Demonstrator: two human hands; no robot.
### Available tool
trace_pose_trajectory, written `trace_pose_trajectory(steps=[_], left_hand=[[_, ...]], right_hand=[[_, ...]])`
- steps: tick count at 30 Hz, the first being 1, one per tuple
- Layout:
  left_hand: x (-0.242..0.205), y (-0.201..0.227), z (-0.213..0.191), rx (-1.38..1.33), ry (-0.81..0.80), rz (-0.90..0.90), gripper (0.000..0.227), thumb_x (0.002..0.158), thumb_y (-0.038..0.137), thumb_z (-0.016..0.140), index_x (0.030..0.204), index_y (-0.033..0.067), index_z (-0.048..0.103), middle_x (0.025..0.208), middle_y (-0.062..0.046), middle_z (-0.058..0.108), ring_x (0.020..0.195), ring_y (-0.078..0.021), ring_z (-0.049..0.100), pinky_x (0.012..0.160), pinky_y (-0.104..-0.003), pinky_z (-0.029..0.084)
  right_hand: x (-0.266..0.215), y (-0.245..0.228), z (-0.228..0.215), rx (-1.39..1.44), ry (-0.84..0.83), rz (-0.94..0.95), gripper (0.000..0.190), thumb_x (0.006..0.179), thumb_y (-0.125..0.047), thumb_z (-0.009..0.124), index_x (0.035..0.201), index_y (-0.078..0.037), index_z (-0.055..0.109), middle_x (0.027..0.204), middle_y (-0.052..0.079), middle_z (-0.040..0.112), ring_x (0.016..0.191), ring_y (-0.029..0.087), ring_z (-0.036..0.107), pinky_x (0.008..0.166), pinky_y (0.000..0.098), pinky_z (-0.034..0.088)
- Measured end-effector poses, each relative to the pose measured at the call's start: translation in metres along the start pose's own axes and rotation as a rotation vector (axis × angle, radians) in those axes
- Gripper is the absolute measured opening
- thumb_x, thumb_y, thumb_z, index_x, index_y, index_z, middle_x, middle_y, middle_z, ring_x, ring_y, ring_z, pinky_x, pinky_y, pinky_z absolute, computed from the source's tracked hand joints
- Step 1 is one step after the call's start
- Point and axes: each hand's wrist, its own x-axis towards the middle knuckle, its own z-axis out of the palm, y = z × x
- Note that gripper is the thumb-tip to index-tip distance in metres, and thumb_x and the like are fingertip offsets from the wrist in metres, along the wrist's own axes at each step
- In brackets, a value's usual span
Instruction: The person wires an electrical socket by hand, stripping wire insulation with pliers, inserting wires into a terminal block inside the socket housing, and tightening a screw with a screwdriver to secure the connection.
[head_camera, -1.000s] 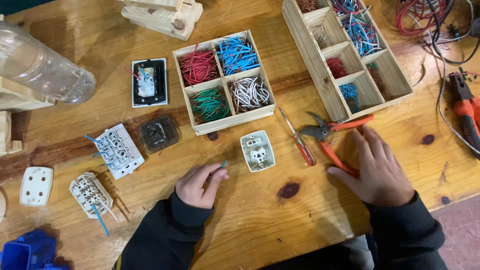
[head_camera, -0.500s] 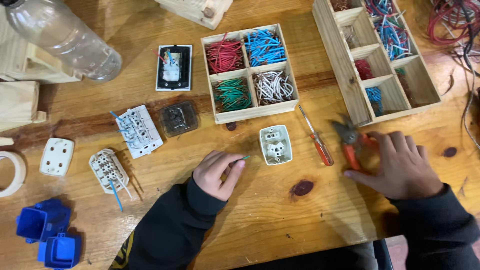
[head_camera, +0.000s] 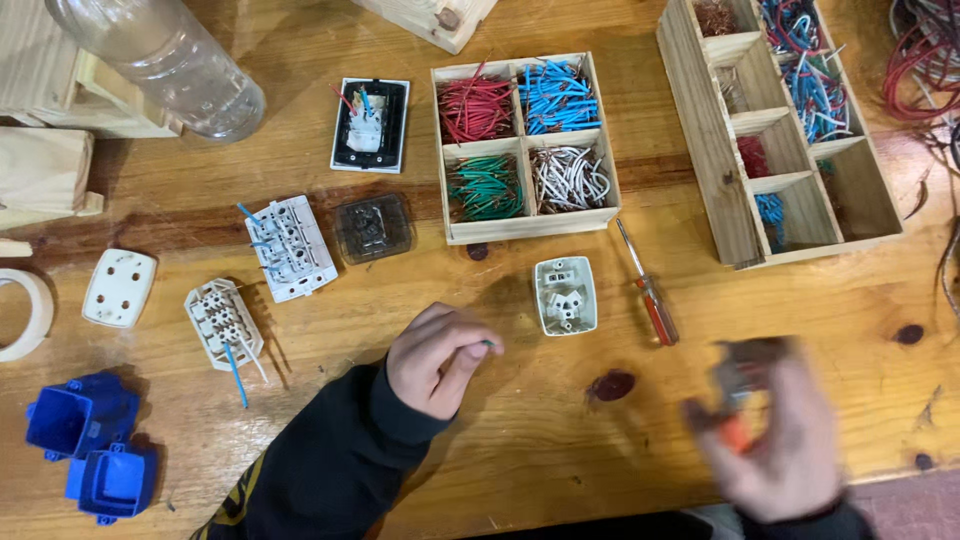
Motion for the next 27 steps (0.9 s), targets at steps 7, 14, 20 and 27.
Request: trace_pose_trajectory(steps=[7, 14, 20, 27], left_hand=[[-0.002, 0.017, -0.001, 0.088, 0.124, -0.168, 0.031, 0.105, 0.024, 0.051, 0.095, 0.002, 0.071, 0.081, -0.009, 0.071, 0.063, -0.0208, 0.057, 0.065, -0.033, 0.046], [-0.001, 0.015, -0.004, 0.102, 0.123, -0.148, 0.02, 0.104, 0.016, 0.056, 0.097, 0.0028, 0.069, 0.075, -0.007, 0.063, 0.064, -0.0225, 0.051, 0.066, -0.034, 0.042], [-0.004, -0.001, 0.0, 0.109, 0.08, -0.018, 0.006, 0.096, 0.003, 0.066, 0.092, -0.0006, 0.068, 0.084, -0.012, 0.073, 0.066, -0.0256, 0.063, 0.065, -0.037, 0.046], [-0.001, 0.006, 0.0, 0.182, 0.038, 0.058, 0.009, 0.097, 0.002, 0.066, 0.091, -0.004, 0.069, 0.08, -0.013, 0.071, 0.057, -0.0284, 0.055, 0.058, -0.038, 0.047]], right_hand=[[0.013, -0.074, 0.067, 0.358, -0.467, 0.172, 0.024, 0.076, -0.025, 0.077, 0.092, -0.015, 0.061, 0.067, 0.002, 0.059, 0.061, 0.019, 0.056, 0.062, 0.0344, 0.047], [0.023, -0.089, 0.086, 0.342, -0.653, 0.193, 0.032, 0.077, -0.024, 0.077, 0.096, -0.014, 0.053, 0.079, 0.001, 0.058, 0.069, 0.02, 0.055, 0.072, 0.0353, 0.048], [0.033, -0.093, 0.084, 0.362, -0.643, 0.164, 0.026, 0.075, -0.021, 0.075, 0.09, -0.013, 0.055, 0.071, 0.0, 0.054, 0.065, 0.018, 0.051, 0.067, 0.0345, 0.045], [0.04, -0.088, 0.084, 0.352, -0.715, 0.206, 0.029, 0.071, -0.02, 0.074, 0.099, -0.018, 0.066, 0.063, -0.003, 0.05, 0.055, 0.015, 0.045, 0.058, 0.0333, 0.043]])
